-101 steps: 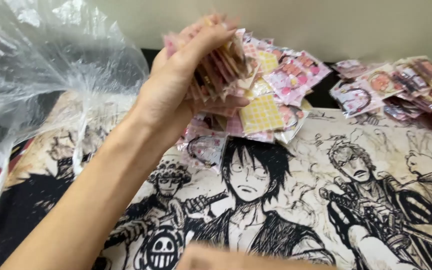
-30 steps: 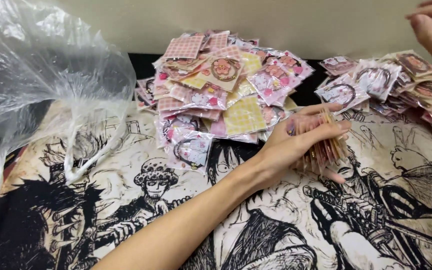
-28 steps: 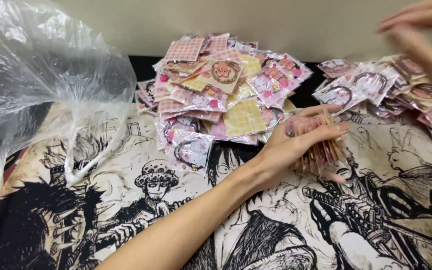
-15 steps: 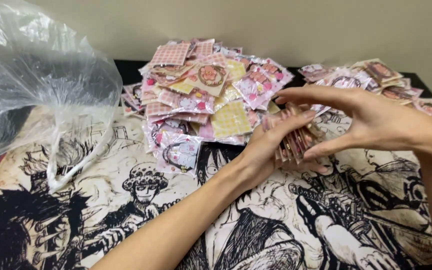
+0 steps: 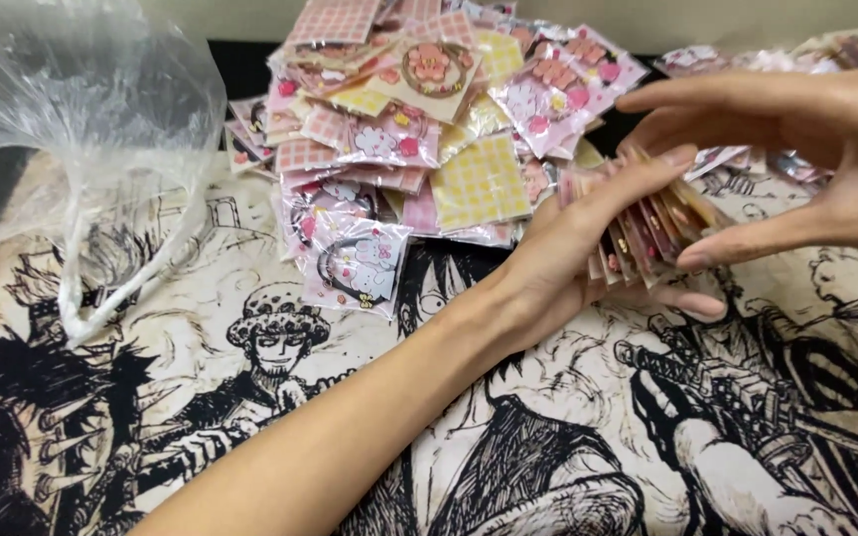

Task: Sorting and stacking small individually wrapped items from a large pile into organized groups on a table.

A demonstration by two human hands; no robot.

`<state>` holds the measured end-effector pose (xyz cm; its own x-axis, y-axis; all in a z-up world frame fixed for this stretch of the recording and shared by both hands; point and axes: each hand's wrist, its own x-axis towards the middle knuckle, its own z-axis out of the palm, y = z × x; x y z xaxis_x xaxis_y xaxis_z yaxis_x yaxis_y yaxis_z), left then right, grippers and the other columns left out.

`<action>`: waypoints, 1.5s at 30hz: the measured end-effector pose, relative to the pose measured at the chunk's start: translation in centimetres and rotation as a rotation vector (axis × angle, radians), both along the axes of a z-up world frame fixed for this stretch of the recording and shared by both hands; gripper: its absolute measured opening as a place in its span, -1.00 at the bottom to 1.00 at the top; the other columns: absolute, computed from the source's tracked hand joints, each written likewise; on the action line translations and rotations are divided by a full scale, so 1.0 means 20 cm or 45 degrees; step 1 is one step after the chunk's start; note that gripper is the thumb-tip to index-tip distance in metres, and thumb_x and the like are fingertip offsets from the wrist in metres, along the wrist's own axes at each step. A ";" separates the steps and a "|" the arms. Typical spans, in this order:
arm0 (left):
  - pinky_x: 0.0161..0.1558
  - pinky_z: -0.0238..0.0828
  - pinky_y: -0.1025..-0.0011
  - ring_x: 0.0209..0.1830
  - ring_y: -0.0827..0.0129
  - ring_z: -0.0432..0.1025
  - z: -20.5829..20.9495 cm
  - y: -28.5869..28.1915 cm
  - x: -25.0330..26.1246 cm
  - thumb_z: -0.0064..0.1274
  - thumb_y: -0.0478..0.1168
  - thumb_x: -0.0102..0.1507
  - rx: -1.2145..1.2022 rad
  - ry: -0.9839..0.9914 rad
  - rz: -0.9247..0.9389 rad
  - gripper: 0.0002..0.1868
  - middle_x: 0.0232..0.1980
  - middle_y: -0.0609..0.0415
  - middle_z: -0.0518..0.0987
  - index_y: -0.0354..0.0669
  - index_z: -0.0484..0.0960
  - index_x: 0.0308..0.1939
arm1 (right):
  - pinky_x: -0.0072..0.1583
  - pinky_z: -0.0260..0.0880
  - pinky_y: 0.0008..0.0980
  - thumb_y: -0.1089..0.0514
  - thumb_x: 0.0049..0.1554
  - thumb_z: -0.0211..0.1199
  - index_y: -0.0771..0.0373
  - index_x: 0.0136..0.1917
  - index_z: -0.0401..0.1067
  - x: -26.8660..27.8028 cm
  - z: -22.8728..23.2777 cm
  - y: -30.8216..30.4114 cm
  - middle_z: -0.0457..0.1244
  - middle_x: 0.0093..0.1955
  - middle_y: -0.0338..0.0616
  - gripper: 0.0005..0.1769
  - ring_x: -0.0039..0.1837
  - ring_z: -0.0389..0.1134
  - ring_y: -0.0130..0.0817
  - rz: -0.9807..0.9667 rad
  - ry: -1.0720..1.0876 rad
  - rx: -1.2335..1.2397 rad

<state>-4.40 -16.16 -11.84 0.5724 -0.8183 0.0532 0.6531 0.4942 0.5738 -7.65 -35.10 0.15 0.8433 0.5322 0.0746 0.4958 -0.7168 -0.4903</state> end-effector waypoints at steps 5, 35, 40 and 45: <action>-0.05 0.75 -0.43 0.34 -0.66 0.49 0.05 0.01 0.00 0.43 0.24 -0.14 0.134 0.048 0.032 0.22 0.48 -0.65 0.39 -0.31 0.34 0.47 | 0.70 0.36 -0.07 0.50 -0.54 0.72 0.36 0.79 0.11 0.02 -0.02 -0.07 0.33 0.59 0.19 0.65 0.63 0.40 -0.08 -0.043 0.116 0.124; -0.22 0.92 -0.09 0.03 -0.09 0.76 0.07 0.00 -0.01 0.31 0.01 0.29 0.211 -0.021 -0.072 -0.01 0.16 -0.31 0.73 -0.16 0.28 0.76 | 0.53 0.37 0.13 -0.10 0.28 0.49 0.13 0.29 0.59 0.04 -0.14 -0.73 0.48 0.38 -0.09 -0.58 0.44 0.44 -0.15 -1.307 -0.585 0.264; -0.12 0.85 -0.21 0.13 -0.18 0.72 0.12 0.03 -0.03 0.13 0.01 0.34 0.344 0.016 -0.058 -0.18 0.24 -0.40 0.72 -0.06 0.41 0.69 | 0.65 -0.04 0.61 -0.15 0.35 0.34 0.10 0.22 0.65 0.09 -0.31 -0.85 0.26 0.69 0.18 -0.65 0.73 0.15 0.16 -1.232 -0.344 0.053; -0.12 0.83 -0.28 0.07 -0.20 0.72 0.09 0.01 -0.04 0.16 -0.07 0.37 0.237 0.040 -0.032 -0.26 0.15 -0.39 0.72 -0.16 0.44 0.64 | 0.66 -0.03 0.54 -0.08 0.42 0.31 0.15 0.27 0.62 0.03 -0.08 -0.68 0.24 0.69 0.16 -0.68 0.72 0.16 0.12 -1.293 -0.471 0.130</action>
<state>-5.11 -15.88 -10.03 0.5504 -0.8264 -0.1183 0.6832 0.3644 0.6328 -7.06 -48.69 -1.47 0.8028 -0.4244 0.4188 -0.1763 -0.8400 -0.5132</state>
